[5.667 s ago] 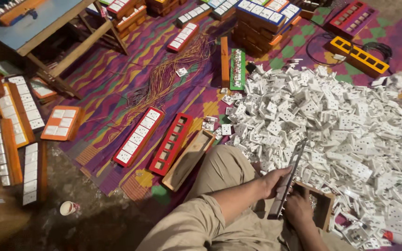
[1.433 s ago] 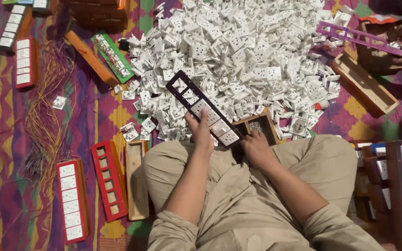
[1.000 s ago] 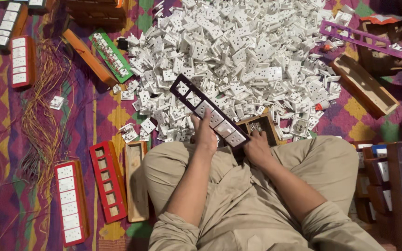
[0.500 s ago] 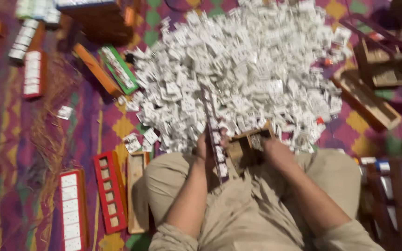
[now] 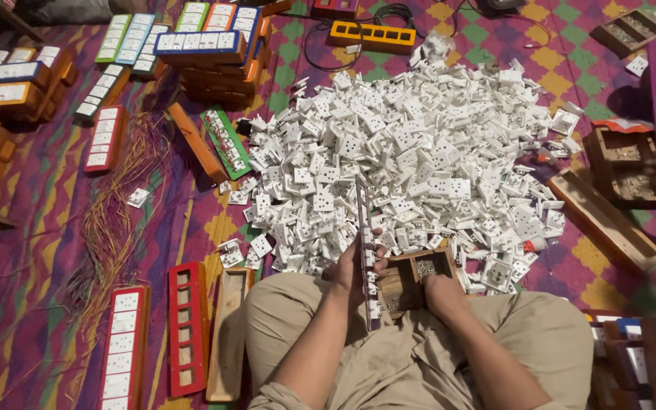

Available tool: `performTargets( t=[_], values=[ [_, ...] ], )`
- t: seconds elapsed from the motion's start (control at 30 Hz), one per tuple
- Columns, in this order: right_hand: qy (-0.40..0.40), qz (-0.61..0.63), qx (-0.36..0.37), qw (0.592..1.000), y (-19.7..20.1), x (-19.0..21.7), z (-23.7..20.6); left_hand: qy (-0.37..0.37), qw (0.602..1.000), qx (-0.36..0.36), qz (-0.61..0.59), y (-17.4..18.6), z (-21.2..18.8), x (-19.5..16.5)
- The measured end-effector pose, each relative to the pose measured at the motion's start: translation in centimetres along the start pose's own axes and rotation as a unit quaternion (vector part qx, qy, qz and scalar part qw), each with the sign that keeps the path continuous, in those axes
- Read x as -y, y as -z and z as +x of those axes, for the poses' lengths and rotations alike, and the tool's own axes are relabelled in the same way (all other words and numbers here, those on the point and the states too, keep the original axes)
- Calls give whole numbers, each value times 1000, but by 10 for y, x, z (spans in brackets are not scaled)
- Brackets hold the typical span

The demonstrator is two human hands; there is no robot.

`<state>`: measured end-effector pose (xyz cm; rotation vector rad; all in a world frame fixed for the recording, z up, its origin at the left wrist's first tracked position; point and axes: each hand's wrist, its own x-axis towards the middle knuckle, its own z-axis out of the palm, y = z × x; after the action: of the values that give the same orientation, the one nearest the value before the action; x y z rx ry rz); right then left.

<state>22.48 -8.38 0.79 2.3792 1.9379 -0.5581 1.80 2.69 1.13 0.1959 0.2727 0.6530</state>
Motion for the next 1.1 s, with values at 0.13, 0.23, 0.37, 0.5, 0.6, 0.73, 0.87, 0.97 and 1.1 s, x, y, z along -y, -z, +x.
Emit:
performTargets(
  t=[0.13, 0.23, 0.37, 0.5, 0.6, 0.73, 0.87, 0.97, 1.1],
  values=[
    [44, 48, -68, 996, -5, -4, -4, -6, 1000, 0, 5, -2, 0, 4],
    [7, 61, -60, 996, -3, -6, -5, 7, 1000, -3, 9, 4, 1, 7],
    [-78, 124, -43, 988, 1, -5, -7, 14, 1000, -10, 5, 13, 4, 10],
    [-93, 138, -62, 984, -2, -2, -6, 37, 999, -16, 25, 15, 9, 5],
    [-109, 172, -82, 976, -7, -1, -2, 36, 998, -32, 41, 13, 7, 2],
    [-139, 342, -25, 929, -8, -1, -2, 28, 998, -39, 46, 9, 4, 3],
    [-123, 400, 27, 908, -10, 1, -6, 17, 997, -38, 66, 6, 0, 4],
    [-121, 363, 14, 924, -12, 3, -7, 18, 996, -59, 70, 4, -1, 5],
    [-114, 373, 10, 921, -13, 2, -6, 21, 994, -82, 63, 1, -3, 5]
  ],
)
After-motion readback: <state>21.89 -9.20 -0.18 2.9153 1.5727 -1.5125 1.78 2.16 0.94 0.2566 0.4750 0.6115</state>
